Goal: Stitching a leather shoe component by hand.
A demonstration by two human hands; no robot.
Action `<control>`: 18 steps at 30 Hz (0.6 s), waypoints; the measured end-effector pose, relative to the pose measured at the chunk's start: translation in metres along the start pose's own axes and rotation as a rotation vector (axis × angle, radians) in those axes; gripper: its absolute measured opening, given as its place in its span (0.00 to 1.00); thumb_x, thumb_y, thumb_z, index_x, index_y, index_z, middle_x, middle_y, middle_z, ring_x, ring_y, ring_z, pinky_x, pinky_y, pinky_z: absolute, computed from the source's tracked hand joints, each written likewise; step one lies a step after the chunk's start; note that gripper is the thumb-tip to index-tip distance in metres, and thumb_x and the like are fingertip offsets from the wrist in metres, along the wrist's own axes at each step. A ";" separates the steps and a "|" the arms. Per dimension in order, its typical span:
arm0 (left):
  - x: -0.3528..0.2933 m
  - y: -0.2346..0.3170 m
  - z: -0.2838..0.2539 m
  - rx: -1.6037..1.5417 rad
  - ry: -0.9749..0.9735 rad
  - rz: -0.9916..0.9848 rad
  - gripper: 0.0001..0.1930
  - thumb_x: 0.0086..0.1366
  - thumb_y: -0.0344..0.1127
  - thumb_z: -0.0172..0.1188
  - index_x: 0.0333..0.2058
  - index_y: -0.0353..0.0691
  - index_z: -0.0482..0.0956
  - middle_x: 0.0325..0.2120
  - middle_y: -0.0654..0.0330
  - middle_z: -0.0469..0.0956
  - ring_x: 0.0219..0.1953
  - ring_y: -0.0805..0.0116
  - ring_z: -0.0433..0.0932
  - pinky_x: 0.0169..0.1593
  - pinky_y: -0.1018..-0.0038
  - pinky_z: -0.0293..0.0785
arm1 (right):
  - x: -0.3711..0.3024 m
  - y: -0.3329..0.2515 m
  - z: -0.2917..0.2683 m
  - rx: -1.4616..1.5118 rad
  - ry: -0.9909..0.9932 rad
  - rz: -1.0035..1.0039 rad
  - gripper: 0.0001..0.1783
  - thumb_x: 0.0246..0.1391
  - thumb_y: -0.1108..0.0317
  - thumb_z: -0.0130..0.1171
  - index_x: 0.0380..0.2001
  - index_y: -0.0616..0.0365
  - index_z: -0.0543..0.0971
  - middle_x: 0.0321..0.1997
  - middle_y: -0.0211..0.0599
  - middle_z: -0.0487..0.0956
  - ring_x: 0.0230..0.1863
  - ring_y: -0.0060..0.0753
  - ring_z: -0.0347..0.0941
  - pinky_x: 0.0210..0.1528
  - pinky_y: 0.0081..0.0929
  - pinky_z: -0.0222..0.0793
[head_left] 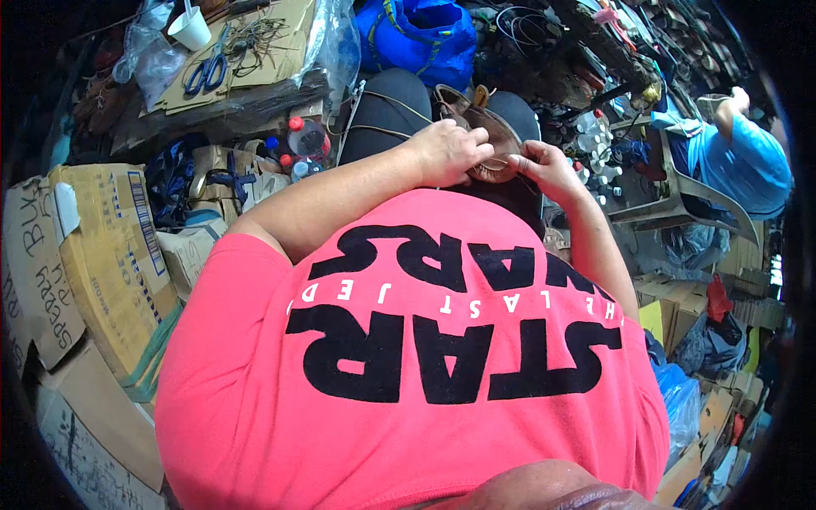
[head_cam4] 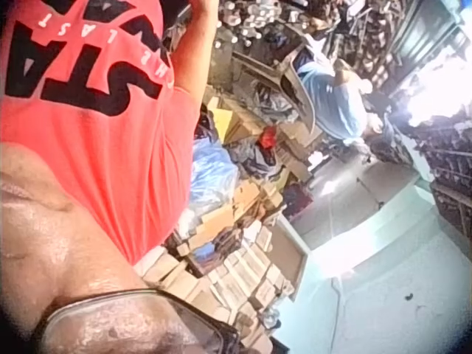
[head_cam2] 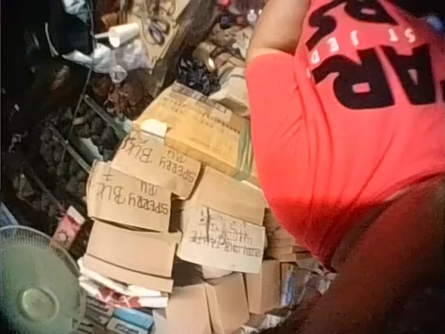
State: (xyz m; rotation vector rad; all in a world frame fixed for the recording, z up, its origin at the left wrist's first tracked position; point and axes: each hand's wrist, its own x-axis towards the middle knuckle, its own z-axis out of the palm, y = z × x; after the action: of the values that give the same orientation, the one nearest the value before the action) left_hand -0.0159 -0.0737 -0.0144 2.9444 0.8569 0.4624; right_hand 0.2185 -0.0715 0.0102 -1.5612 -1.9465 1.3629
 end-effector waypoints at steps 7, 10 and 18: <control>0.009 0.002 0.015 -0.144 -0.006 -0.037 0.15 0.51 0.42 0.63 0.34 0.45 0.70 0.29 0.58 0.72 0.31 0.59 0.78 0.36 0.65 0.71 | 0.034 -0.001 -0.023 0.061 -0.118 -0.029 0.13 0.54 0.61 0.60 0.30 0.62 0.77 0.24 0.23 0.73 0.28 0.15 0.63 0.32 0.20 0.63; 0.007 -0.002 0.020 -0.163 0.005 -0.073 0.14 0.53 0.42 0.62 0.34 0.44 0.70 0.29 0.57 0.72 0.31 0.58 0.78 0.35 0.65 0.70 | 0.042 0.010 -0.024 -0.057 -0.182 -0.035 0.14 0.53 0.61 0.61 0.31 0.63 0.77 0.26 0.25 0.75 0.29 0.15 0.64 0.32 0.20 0.64; 0.006 -0.023 0.010 -0.605 0.177 -0.273 0.12 0.53 0.43 0.64 0.29 0.40 0.78 0.32 0.55 0.76 0.36 0.56 0.76 0.40 0.67 0.72 | 0.024 0.004 -0.016 0.037 0.003 0.070 0.18 0.52 0.57 0.61 0.24 0.63 0.74 0.19 0.23 0.66 0.24 0.15 0.58 0.25 0.21 0.58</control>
State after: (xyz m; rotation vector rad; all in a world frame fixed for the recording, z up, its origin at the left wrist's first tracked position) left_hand -0.0200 -0.0510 -0.0247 2.2282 0.9170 0.8034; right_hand 0.2235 -0.0427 0.0077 -1.6270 -1.8706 1.4149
